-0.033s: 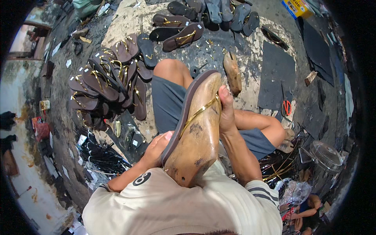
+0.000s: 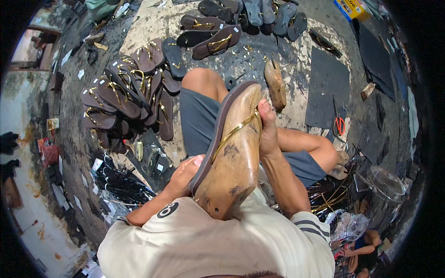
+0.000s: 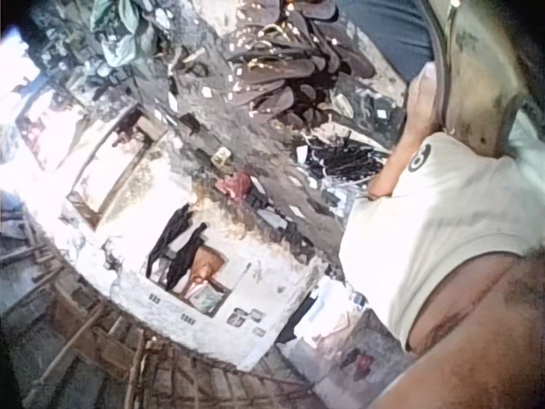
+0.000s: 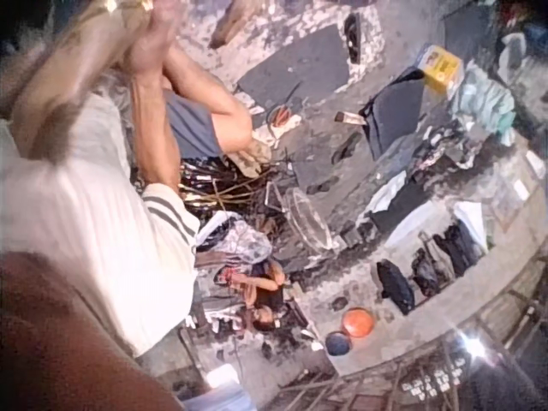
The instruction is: The person sits on the floor and repeatedly presses the straps onto the soles of sandals using a wooden block. They handle multiple sandals one at a time, pressing the straps into place and stacking the finished units.
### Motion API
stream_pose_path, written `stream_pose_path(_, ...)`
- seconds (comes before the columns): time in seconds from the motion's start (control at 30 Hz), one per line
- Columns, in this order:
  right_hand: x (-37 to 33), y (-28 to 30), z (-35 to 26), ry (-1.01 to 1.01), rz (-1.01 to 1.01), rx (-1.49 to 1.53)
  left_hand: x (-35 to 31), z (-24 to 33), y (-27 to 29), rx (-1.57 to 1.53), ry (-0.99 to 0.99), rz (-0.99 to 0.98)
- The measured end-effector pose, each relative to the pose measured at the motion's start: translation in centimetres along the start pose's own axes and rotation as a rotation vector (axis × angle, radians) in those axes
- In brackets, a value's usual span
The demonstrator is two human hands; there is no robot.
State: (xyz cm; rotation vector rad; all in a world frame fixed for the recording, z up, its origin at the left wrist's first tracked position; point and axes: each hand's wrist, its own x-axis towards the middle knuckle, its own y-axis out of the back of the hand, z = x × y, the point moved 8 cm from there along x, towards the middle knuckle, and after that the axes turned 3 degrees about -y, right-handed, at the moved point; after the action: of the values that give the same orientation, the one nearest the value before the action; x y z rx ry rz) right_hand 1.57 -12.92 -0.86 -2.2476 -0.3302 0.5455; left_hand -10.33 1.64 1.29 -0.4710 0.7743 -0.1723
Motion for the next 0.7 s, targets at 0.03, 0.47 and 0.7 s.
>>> stream_pose_path(0.03,0.0,0.1,0.0,-0.018,0.015,0.013,-0.1,-0.3,0.5,0.025,0.001,0.011)
stream_pose_path(0.47,0.2,-4.2,-8.3,0.27,0.068,-0.87,1.7,10.6,-6.5,0.37,-0.521,-0.301)
stream_pose_path(0.7,-5.6,-5.9,4.7,-0.28,-0.537,0.628,6.2,14.8,-6.7,-0.226,-0.714,-0.253)
